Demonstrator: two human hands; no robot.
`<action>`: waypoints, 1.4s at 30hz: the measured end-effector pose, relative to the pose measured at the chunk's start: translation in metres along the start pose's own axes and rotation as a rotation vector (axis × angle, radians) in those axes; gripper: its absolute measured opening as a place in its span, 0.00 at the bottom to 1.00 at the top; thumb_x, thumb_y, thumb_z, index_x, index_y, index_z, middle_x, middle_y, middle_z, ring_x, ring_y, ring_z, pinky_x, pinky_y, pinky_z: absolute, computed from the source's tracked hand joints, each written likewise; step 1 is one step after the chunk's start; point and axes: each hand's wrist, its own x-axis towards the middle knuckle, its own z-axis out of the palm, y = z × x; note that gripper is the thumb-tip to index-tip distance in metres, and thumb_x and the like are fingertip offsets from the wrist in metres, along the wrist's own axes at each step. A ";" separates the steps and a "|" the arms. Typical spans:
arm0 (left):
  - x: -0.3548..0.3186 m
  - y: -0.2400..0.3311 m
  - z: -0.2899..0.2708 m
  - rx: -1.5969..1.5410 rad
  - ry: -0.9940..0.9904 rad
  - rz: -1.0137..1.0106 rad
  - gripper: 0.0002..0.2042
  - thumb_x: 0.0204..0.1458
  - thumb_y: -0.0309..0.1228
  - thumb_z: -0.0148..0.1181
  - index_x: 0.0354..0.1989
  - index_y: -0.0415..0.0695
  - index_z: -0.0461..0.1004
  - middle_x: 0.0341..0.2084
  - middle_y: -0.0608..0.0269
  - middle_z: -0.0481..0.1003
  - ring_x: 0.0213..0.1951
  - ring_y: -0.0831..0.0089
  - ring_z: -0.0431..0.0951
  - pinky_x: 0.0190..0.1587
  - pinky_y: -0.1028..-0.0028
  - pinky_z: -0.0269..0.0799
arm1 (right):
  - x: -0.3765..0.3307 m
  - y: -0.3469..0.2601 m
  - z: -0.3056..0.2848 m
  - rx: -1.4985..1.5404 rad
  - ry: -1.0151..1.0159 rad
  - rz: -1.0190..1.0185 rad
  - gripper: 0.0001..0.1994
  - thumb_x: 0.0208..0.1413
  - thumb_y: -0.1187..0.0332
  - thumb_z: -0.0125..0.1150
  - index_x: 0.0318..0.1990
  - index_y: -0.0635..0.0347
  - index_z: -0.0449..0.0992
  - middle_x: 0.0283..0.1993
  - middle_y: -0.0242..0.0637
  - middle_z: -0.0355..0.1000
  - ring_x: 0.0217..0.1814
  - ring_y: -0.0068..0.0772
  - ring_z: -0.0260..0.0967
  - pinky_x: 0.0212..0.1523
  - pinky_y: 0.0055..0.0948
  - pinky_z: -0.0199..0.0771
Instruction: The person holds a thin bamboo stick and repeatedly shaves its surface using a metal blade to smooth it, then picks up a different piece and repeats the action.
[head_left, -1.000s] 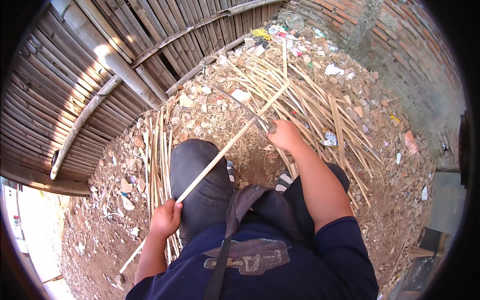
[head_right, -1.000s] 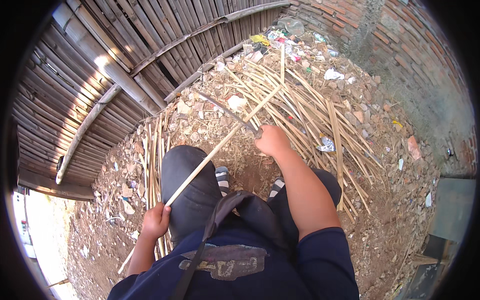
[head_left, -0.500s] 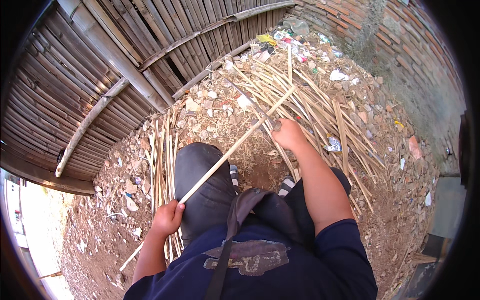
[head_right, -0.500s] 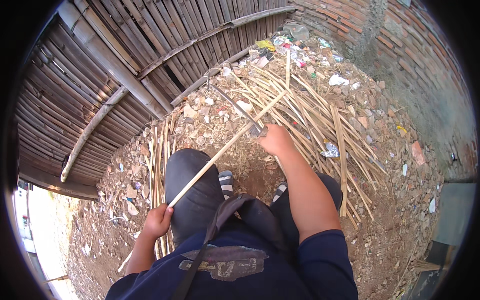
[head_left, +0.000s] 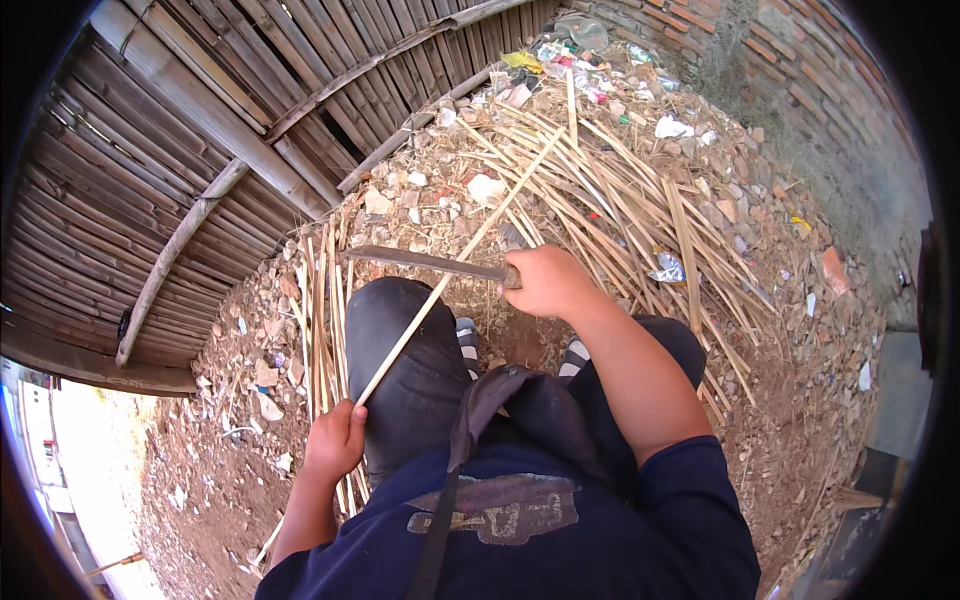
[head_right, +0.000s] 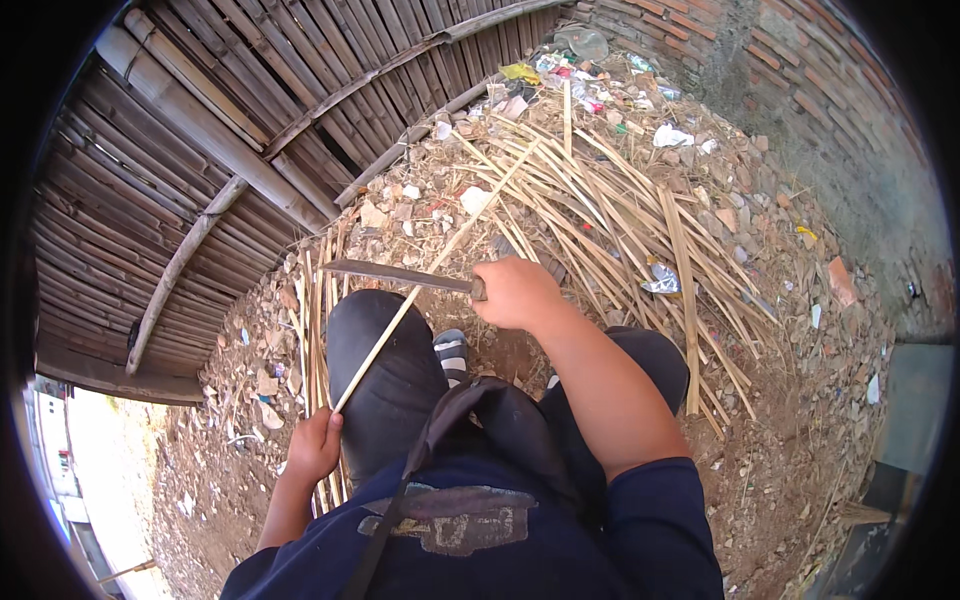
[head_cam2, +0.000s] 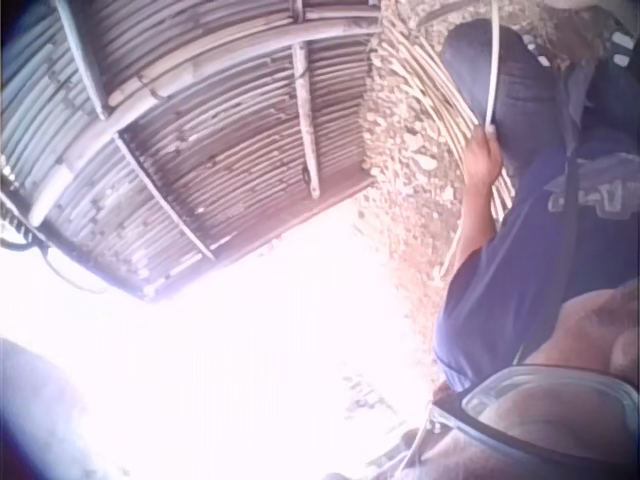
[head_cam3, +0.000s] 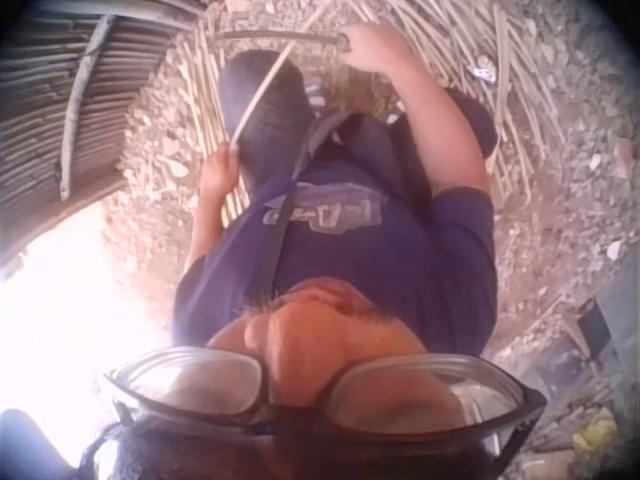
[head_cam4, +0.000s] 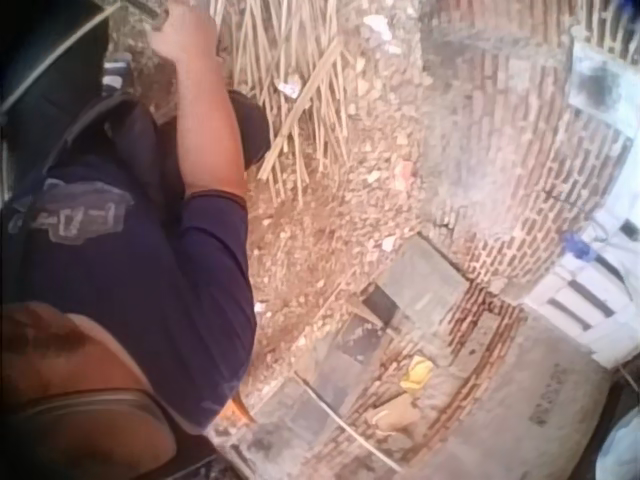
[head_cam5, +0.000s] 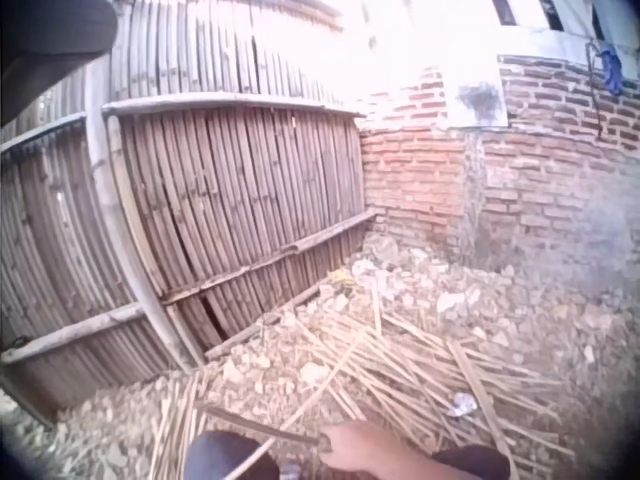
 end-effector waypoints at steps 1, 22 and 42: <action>0.000 -0.001 0.000 -0.017 -0.007 0.009 0.18 0.69 0.41 0.49 0.29 0.40 0.66 0.20 0.40 0.72 0.27 0.35 0.75 0.30 0.44 0.68 | 0.002 -0.004 0.004 -0.028 -0.034 -0.024 0.17 0.49 0.56 0.70 0.42 0.56 0.82 0.33 0.52 0.79 0.40 0.57 0.78 0.43 0.50 0.77; 0.013 -0.008 -0.004 -0.005 -0.068 0.013 0.17 0.69 0.41 0.49 0.32 0.39 0.68 0.23 0.39 0.75 0.31 0.35 0.76 0.34 0.45 0.69 | 0.039 0.054 0.011 0.174 -0.040 0.389 0.14 0.50 0.64 0.63 0.43 0.58 0.82 0.39 0.51 0.80 0.46 0.54 0.78 0.48 0.48 0.77; 0.013 -0.016 0.002 -0.030 -0.071 0.045 0.17 0.67 0.41 0.52 0.31 0.40 0.68 0.22 0.41 0.74 0.29 0.37 0.76 0.32 0.47 0.69 | 0.015 -0.001 0.011 -0.018 -0.014 0.116 0.15 0.48 0.63 0.65 0.44 0.53 0.82 0.41 0.51 0.80 0.45 0.55 0.78 0.47 0.50 0.78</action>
